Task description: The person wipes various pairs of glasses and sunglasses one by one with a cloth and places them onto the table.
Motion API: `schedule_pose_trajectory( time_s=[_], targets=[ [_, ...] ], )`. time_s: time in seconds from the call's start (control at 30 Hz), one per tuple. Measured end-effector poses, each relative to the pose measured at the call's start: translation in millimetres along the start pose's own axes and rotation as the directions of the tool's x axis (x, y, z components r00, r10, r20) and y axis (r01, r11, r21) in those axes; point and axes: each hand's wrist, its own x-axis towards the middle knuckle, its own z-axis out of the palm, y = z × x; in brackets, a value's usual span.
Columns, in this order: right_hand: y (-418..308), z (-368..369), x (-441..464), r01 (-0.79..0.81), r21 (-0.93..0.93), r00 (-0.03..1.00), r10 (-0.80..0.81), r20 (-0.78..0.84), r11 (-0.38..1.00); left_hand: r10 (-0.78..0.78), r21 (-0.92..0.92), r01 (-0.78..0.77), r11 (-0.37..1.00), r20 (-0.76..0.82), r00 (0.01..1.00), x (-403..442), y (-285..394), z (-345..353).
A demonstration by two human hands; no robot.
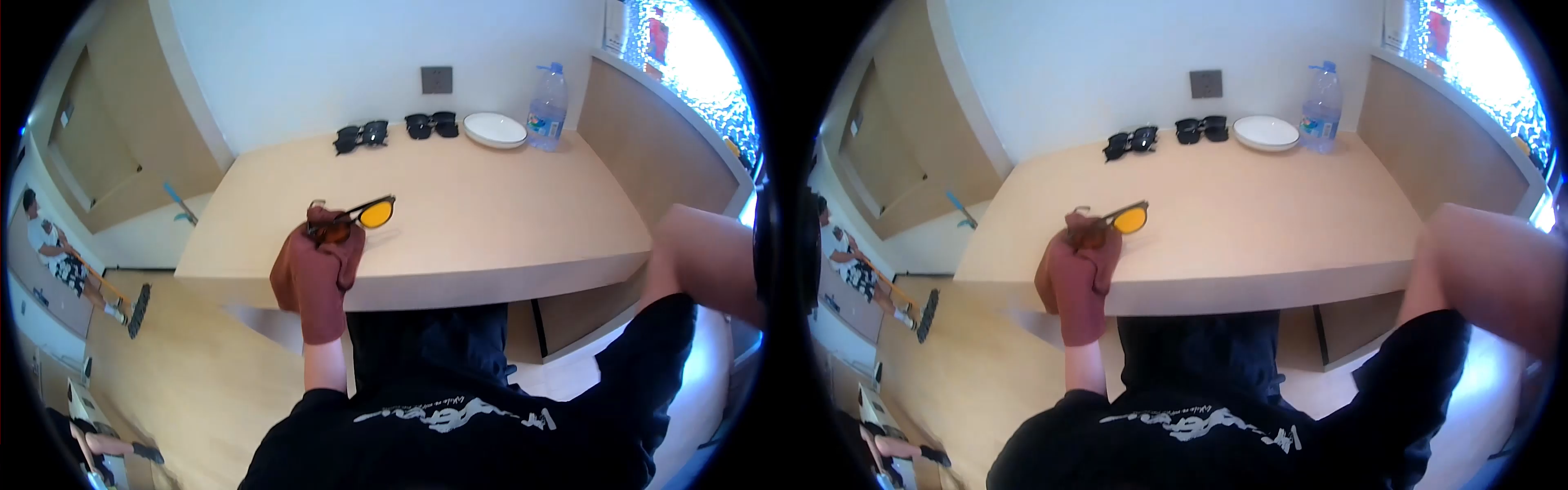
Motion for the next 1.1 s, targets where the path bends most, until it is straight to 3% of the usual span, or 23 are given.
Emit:
schedule_pose_trajectory(
  time_s=[0.1,0.13,0.37,0.53,0.63,0.67,0.7,0.77,0.83,0.93,1.0,1.03,1.1],
  targets=[
    [-2.3,-4.0,-1.1,0.022,0.007,1.000,-0.022,-0.007,1.000,0.016,0.135,-0.012,0.991,-0.025,1.000,-3.0,6.3,7.6],
    [-1.7,-7.4,-1.5,0.019,0.007,1.000,-0.019,-0.003,1.000,-0.027,0.002,0.027,1.000,-0.075,0.997,-4.0,6.8,10.6],
    [4.1,-9.0,10.1,0.032,0.000,0.999,-0.032,0.018,0.999,0.043,0.104,-0.033,0.994,-0.096,0.994,3.9,-3.7,4.1],
    [7.2,-6.9,16.4,0.029,-0.007,0.998,-0.029,0.054,1.000,0.008,-0.095,0.000,0.995,0.088,0.996,3.8,-1.2,-6.0],
    [17.9,-7.5,14.6,0.025,-0.013,0.998,-0.024,0.056,1.000,0.052,-0.080,-0.051,0.995,0.013,0.999,7.7,-5.5,-8.0],
    [19.2,-6.8,15.3,0.038,-0.004,0.998,-0.038,0.056,0.999,0.030,-0.050,-0.035,0.998,-0.088,0.996,6.0,-1.6,2.2],
    [18.2,-5.7,14.7,0.044,-0.003,0.997,-0.044,0.063,0.999,0.038,-0.063,-0.043,0.997,-0.086,0.996,13.2,-0.1,4.3],
    [19.5,-2.3,14.0,0.019,-0.005,0.996,-0.019,0.085,1.000,0.061,0.111,-0.056,0.992,-0.039,0.997,12.2,-5.5,-3.2],
    [22.0,-0.3,15.6,0.018,-0.009,0.997,-0.017,0.078,1.000,0.045,0.015,-0.044,0.999,-0.093,0.995,16.5,-10.2,-9.6],
    [24.0,2.8,16.1,0.027,0.000,0.997,-0.027,0.073,1.000,0.011,-0.052,-0.012,0.999,-0.031,0.999,17.9,-2.5,-11.8],
    [28.4,3.7,18.2,0.032,-0.002,0.998,-0.032,0.060,0.999,0.006,-0.256,0.007,0.967,0.050,0.999,15.7,-3.4,-13.3],
    [30.0,4.1,19.1,0.037,0.000,0.997,-0.037,0.066,0.999,0.023,-0.261,-0.007,0.965,0.056,0.998,19.4,-8.6,-12.1],
    [33.8,7.4,25.1,0.050,-0.009,0.996,-0.049,0.078,0.999,0.108,0.004,-0.108,0.994,-0.062,0.992,24.2,-13.3,-4.8]
  ],
)
